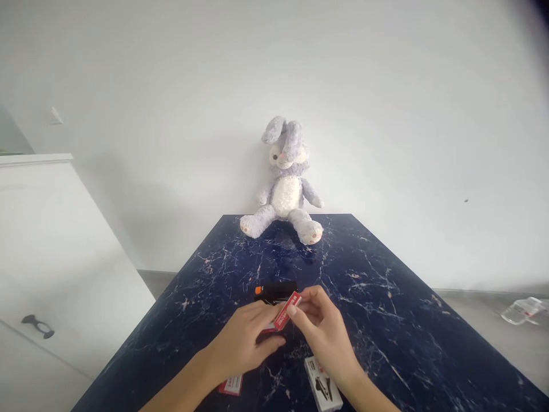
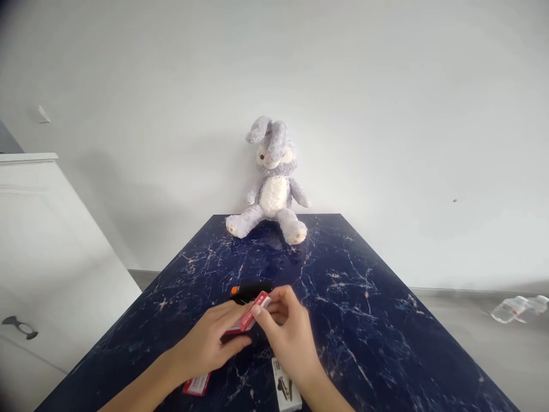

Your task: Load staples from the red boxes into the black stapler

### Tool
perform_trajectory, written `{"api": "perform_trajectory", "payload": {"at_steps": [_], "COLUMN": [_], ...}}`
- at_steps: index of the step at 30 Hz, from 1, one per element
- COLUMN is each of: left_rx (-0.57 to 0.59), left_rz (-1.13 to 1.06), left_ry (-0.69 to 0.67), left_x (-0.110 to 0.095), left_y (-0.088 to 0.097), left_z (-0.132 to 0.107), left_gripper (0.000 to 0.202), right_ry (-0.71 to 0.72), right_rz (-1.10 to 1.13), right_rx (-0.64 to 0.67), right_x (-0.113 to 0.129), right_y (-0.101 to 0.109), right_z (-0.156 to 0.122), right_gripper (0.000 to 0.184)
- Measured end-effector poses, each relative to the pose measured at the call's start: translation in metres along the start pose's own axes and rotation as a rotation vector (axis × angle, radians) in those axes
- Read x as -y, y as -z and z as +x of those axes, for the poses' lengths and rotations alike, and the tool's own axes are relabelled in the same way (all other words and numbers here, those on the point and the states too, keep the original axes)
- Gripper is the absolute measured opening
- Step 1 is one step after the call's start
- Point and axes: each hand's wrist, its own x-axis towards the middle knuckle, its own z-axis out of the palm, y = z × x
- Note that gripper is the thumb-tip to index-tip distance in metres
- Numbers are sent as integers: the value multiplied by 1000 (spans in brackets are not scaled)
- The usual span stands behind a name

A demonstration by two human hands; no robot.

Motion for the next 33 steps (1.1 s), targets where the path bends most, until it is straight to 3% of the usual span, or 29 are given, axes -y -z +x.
{"api": "perform_trajectory", "payload": {"at_steps": [5, 11, 14, 17, 25, 29, 33], "left_rx": [6, -171, -278, -297, -191, -196, -226], "left_rz": [-124, -272, -371, -450, -532, -550, -592], "left_ry": [114, 300, 399, 419, 431, 450, 496], "left_x": [-1, 7, 6, 2, 10, 15, 17], "left_y": [-5, -1, -5, -7, -2, -3, -4], "left_z": [0, -1, -2, 0, 4, 4, 4], "left_gripper": [36, 35, 34, 22, 16, 17, 20], "right_ry": [-15, 59, -40, -136, -145, -168, -184], "right_rz": [-236, -351, -294, -183, -50, 8, 64], "right_rx": [-9, 30, 135, 186, 101, 29, 49], "right_x": [-7, -18, -25, -31, -27, -25, -28], "right_y": [3, 0, -6, -10, -11, -10, -7], "right_z": [1, 2, 0, -1, -1, 1, 4], "right_gripper": [28, 41, 44, 46, 46, 37, 29]}}
